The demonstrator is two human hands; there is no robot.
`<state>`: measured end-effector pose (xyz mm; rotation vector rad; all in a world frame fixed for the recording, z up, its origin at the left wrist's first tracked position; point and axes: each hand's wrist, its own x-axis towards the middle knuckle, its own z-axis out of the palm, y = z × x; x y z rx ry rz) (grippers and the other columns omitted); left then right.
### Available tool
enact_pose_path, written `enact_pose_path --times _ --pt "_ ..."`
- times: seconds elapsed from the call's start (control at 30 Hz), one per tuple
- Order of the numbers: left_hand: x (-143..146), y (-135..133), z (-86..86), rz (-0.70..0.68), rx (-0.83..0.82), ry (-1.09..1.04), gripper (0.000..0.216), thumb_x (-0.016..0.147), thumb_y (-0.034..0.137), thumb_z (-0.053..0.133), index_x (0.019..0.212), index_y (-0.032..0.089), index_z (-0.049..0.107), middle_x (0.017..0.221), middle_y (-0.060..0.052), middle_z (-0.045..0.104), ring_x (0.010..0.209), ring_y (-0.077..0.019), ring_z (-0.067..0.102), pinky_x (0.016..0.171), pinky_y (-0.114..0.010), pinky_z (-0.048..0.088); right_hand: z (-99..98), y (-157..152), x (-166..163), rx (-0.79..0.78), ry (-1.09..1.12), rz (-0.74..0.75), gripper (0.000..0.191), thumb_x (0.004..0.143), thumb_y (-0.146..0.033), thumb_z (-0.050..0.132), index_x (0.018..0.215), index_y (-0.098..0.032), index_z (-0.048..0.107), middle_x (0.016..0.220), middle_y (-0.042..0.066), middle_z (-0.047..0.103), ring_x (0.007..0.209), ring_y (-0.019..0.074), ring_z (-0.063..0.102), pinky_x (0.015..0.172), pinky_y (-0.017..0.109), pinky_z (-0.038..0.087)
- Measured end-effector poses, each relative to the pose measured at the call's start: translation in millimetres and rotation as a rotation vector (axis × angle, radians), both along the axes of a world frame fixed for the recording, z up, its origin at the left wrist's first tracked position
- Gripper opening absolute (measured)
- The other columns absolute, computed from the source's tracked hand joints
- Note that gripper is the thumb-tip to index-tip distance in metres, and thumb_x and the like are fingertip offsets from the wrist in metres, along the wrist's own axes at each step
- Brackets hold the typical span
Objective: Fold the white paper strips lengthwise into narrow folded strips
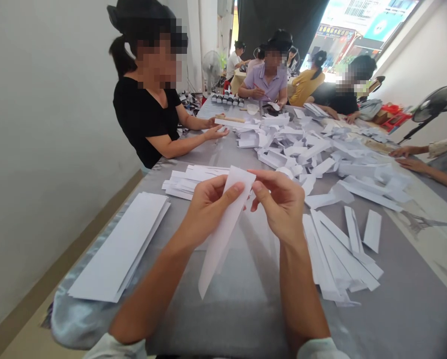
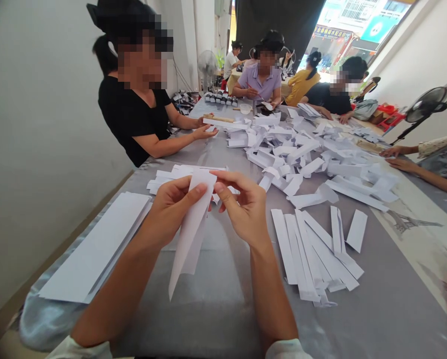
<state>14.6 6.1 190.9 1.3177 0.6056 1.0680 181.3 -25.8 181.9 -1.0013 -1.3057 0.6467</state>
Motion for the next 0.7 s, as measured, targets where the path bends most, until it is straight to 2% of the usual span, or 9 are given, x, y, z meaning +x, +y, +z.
enact_pose_path --times 0.2,0.37,0.5,0.7 --pt "-1.4 -1.0 0.6 -0.008 0.000 0.020 0.036 0.098 0.054 0.076 0.099 0.018 0.080 0.076 -0.002 0.067 0.058 -0.0105 0.049 0.052 -0.023 0.035 2.1 -2.1 -0.6 0.013 0.038 0.031 0.021 0.100 -0.044 0.075 0.114 -0.029 0.081 0.098 0.003 0.076 0.076 0.0182 0.072 0.054 0.031 0.058" --pt "-1.5 -1.6 0.1 -0.003 0.011 0.024 0.037 0.098 0.054 0.075 0.091 0.017 0.078 0.075 -0.002 0.064 0.059 -0.0105 0.048 0.052 -0.023 0.035 -0.9 -0.9 0.4 0.028 0.018 -0.007 0.029 0.099 -0.046 0.076 0.123 -0.030 0.078 0.095 0.003 0.073 0.081 0.0200 0.072 0.051 0.030 0.058" --pt "-0.7 -1.1 -0.7 -0.004 0.006 0.020 0.037 0.098 0.054 0.075 0.093 0.017 0.078 0.074 -0.002 0.064 0.058 -0.0101 0.047 0.051 -0.023 0.034 -0.5 -1.8 0.2 0.016 0.003 -0.005 0.026 0.099 -0.047 0.075 0.117 -0.028 0.079 0.097 0.004 0.075 0.081 0.0199 0.073 0.052 0.029 0.058" --pt "-0.1 0.0 -1.4 -0.007 0.005 0.015 0.038 0.098 0.054 0.076 0.093 0.016 0.078 0.074 -0.002 0.065 0.057 -0.0093 0.048 0.050 -0.022 0.036 -0.2 -1.7 0.0 0.071 0.041 0.034 0.022 0.099 -0.039 0.077 0.118 -0.028 0.079 0.092 0.002 0.073 0.080 0.0180 0.073 0.050 0.026 0.058"
